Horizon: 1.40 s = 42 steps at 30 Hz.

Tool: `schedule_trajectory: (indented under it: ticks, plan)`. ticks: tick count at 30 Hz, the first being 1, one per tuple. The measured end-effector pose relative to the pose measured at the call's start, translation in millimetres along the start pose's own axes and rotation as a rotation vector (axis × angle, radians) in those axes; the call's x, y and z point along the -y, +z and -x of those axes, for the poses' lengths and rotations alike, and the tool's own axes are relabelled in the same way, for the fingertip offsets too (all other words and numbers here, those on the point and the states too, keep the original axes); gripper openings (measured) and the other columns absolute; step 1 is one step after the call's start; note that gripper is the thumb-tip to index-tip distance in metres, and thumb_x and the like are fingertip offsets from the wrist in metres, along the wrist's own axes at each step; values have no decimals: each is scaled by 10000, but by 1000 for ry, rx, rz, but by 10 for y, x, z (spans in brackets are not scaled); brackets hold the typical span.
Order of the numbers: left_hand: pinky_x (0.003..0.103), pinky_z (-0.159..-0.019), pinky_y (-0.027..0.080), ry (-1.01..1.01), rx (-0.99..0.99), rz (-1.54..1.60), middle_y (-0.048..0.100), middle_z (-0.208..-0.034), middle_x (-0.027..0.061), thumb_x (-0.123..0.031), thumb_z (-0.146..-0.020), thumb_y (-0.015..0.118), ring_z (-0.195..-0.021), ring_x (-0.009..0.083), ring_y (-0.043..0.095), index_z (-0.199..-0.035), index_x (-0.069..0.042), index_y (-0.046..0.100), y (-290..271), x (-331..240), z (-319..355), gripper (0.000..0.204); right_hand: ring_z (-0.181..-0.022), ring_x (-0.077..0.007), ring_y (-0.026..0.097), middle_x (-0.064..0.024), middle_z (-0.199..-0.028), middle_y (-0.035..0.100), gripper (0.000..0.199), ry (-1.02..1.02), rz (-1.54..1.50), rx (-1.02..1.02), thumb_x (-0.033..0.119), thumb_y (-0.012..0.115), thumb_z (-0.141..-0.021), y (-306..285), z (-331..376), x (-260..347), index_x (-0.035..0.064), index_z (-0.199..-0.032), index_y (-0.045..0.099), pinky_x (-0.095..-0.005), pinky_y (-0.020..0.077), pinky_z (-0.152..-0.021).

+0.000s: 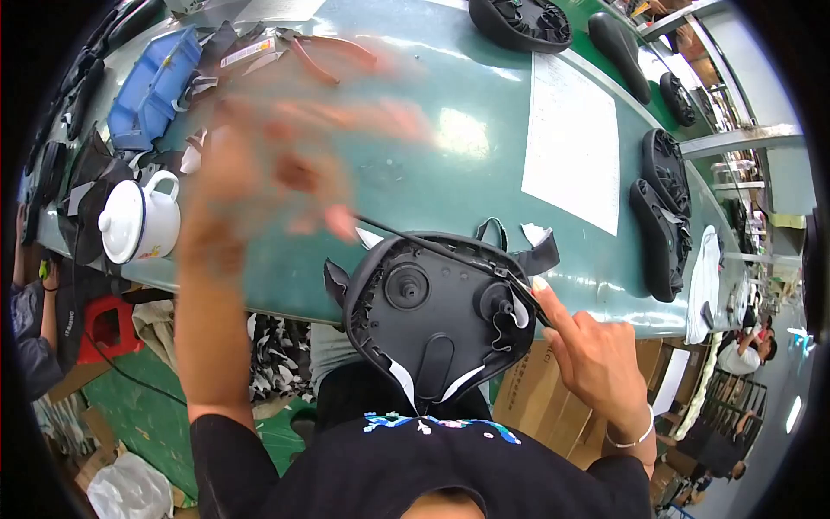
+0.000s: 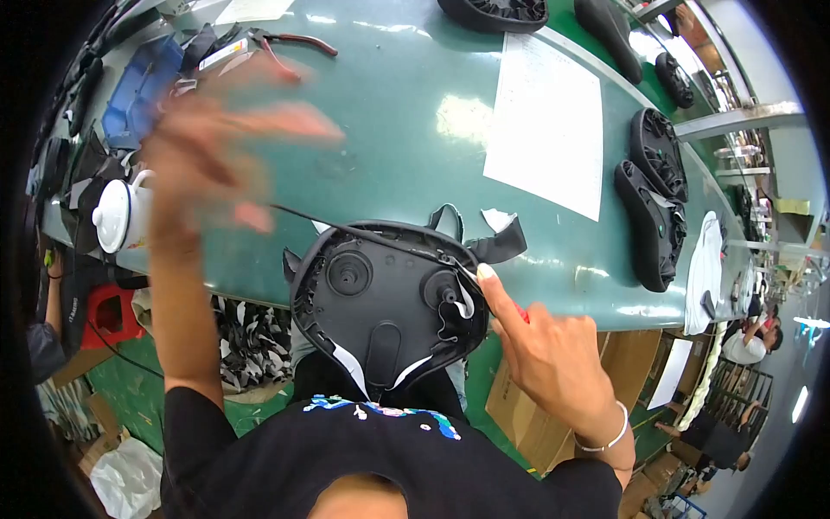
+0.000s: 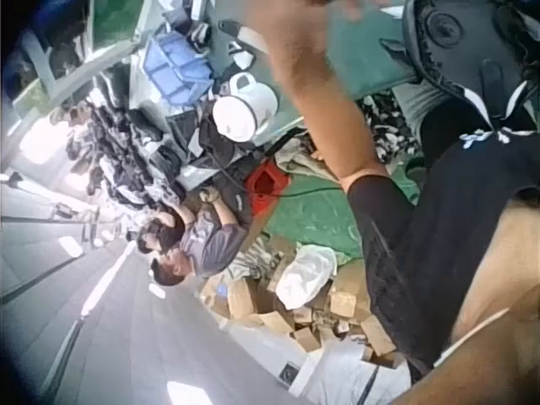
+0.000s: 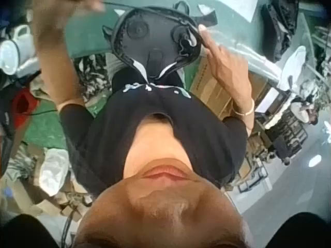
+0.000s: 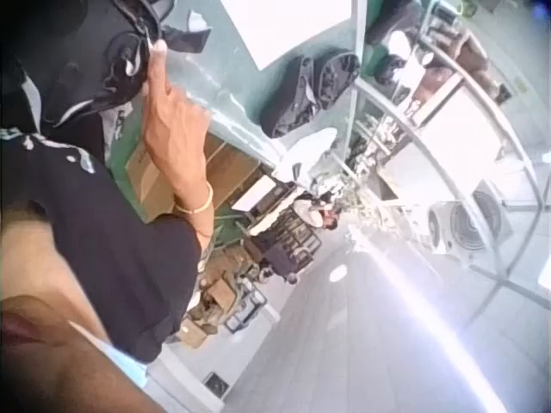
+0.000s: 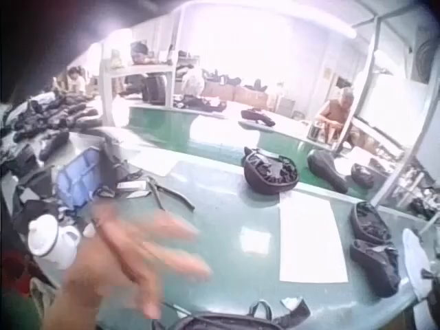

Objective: Trimming excess fabric and assembly of bicycle seats on a production line.

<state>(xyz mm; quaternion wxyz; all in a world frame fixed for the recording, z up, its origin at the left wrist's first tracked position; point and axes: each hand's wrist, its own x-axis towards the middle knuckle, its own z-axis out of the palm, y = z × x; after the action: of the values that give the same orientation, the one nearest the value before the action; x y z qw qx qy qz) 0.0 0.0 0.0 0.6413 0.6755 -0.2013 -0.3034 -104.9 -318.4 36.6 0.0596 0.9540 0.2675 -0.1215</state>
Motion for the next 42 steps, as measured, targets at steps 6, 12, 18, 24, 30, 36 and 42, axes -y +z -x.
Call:
schedule_trajectory:
  ticks: [6, 12, 18, 24, 30, 36, 42]
  plan:
    - [360, -812, 390, 347, -136, -919, 585, -956, 65, -281, -769, 716, -995, 214, 498, -796, -62, 616, 371, 187, -120, 242, -532, -346, 517, -126, -645, 576, 534, -149, -236, 108, 146, 615, -810, -218, -462, -171, 108, -1326, 483, -395, 367, -488]
    - [205, -487, 339, 316, -427, 439, 400, -615, -12, -235, -965, 486, -502, 74, 381, -737, -71, 431, 508, 201, -123, 286, -518, -297, 515, -87, -632, 555, 561, -230, -147, 102, 165, 612, -828, -140, -546, -113, 141, -1364, 446, -385, 358, -485]
    - [258, -565, 406, 619, -890, -715, 532, -743, 59, -230, -897, 578, -589, 133, 492, -749, -24, 489, 113, -122, 77, 269, -456, -272, 512, -75, -570, 521, 551, -10, -78, -18, 179, 608, -851, 28, -31, 58, 157, -1370, 425, -394, 350, -443]
    - [345, -735, 516, -421, -234, -560, 659, -783, 165, -403, -742, 756, -722, 261, 664, -1097, 25, 555, 586, 345, 848, 591, -494, -328, 514, -110, -575, 545, 525, -47, -376, 20, 146, 603, -836, 37, -132, -157, 130, -1339, 453, -407, 346, -460]
    - [308, -855, 474, -39, -828, 151, 573, -1102, 145, -137, -745, 721, -977, 164, 575, -1266, 59, 359, 1094, 507, 615, 664, -533, -337, 550, -123, -599, 563, 518, -141, -453, -97, 163, 591, -855, 53, -502, -259, 117, -1347, 436, -426, 378, -484]
    - [292, -847, 469, 147, -973, 68, 549, -1094, 139, -20, -753, 628, -959, 162, 560, -1269, 67, 334, 1101, 485, 397, 600, -550, -387, 557, -195, -670, 586, 675, 62, -455, -245, 92, 595, -850, 697, -355, 177, 51, -1438, 266, -448, 413, -514]
    - [310, -920, 420, 152, -1060, 258, 450, -1179, 129, -1, -733, 615, -1037, 177, 503, -1330, 22, 251, 1591, 448, 389, 700, -527, -401, 562, -196, -623, 588, 628, 168, -663, -299, 140, 572, -878, 809, -80, 444, 34, -1421, 274, -475, 408, -480]
